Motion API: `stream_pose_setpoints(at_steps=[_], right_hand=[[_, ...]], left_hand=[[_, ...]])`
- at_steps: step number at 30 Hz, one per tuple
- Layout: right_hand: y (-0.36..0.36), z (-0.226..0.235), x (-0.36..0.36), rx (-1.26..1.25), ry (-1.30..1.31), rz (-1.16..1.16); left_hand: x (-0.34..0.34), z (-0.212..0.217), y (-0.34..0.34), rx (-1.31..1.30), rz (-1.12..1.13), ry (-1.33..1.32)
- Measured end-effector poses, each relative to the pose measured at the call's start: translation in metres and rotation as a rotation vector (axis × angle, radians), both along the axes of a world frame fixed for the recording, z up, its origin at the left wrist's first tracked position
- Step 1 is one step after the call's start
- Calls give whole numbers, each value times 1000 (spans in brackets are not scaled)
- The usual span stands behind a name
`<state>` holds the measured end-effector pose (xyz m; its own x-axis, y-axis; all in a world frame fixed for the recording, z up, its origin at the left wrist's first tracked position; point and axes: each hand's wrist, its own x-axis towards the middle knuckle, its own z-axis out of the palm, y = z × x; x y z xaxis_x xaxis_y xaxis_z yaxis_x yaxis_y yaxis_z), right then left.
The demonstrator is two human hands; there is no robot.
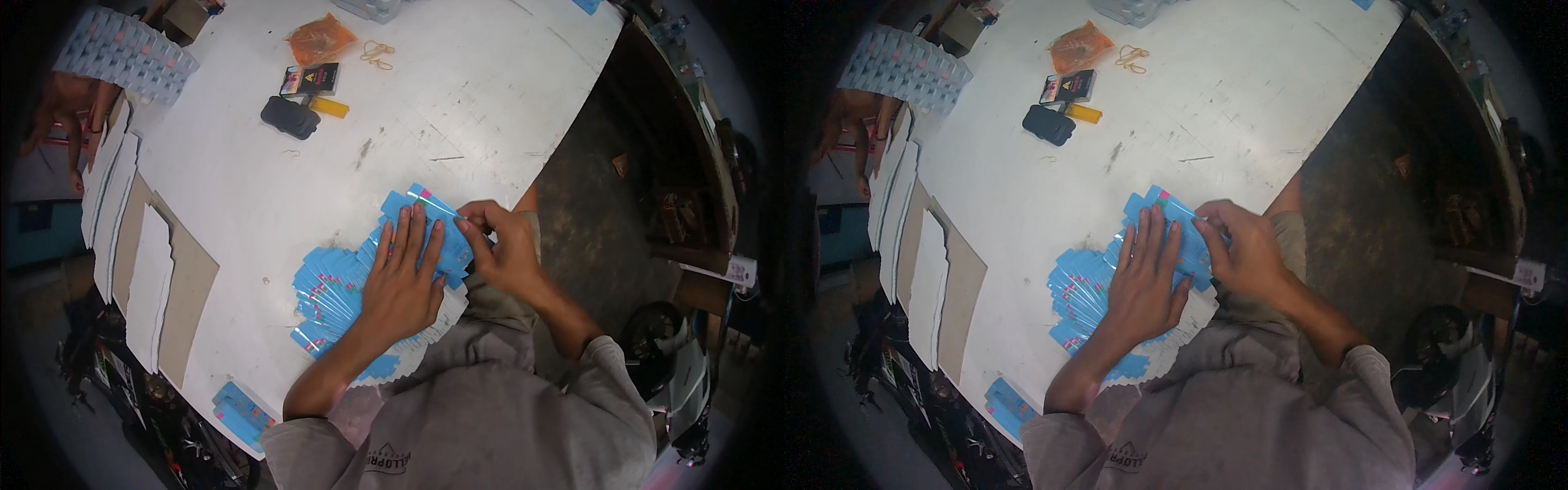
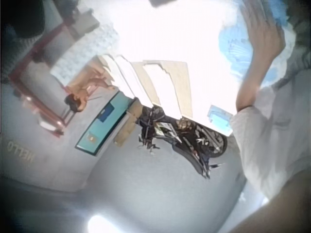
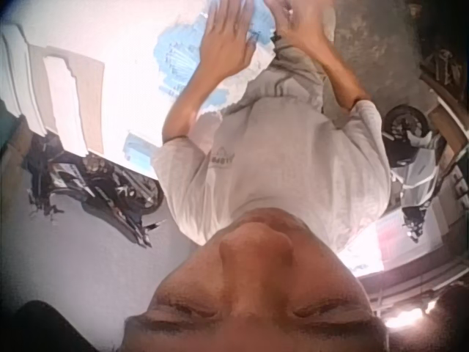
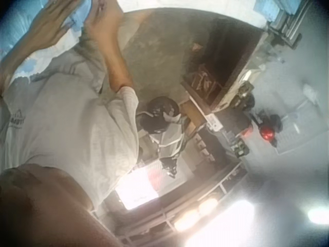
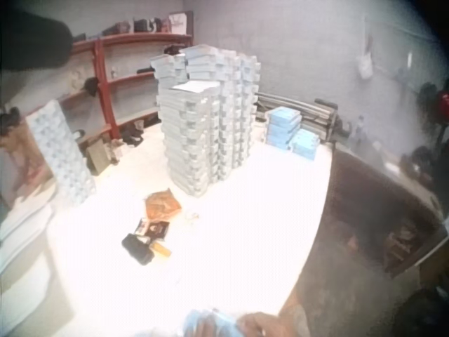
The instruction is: The person assembles small blue paper packs by placing a blue sheet onto a white sheet, folding the white sheet over, and stacking the finished units. The person repeatedly handles blue and white sheets, aligns them, folds them, and stacks the completed packs on the table.
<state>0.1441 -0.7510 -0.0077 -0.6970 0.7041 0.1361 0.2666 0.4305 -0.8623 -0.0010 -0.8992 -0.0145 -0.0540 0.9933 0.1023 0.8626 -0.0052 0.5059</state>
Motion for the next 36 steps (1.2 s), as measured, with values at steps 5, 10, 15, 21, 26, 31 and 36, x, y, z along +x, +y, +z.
stream_pose_setpoints(at_steps=[5,10,15,21,26,31,36], right_hand=[[14,18,12,140,49,-288],[-34,-11,16,-113,-11,-56],[-38,-9,13,-124,-121,-4],[-43,-31,17,350,-227,-65],[27,-34,7,530,-293,-102],[33,-15,8,178,-182,-54],[-7,-15,5,-854,8,155]], left_hand=[[-1,-5,-2,-4,9,-51],[3,-3,-5,-79,3,125],[2,-1,-5,-80,-12,141],[2,1,-4,-89,34,128],[-2,-6,-3,-53,20,28],[-3,-1,-2,-52,10,36],[-2,0,-2,-34,27,29]])
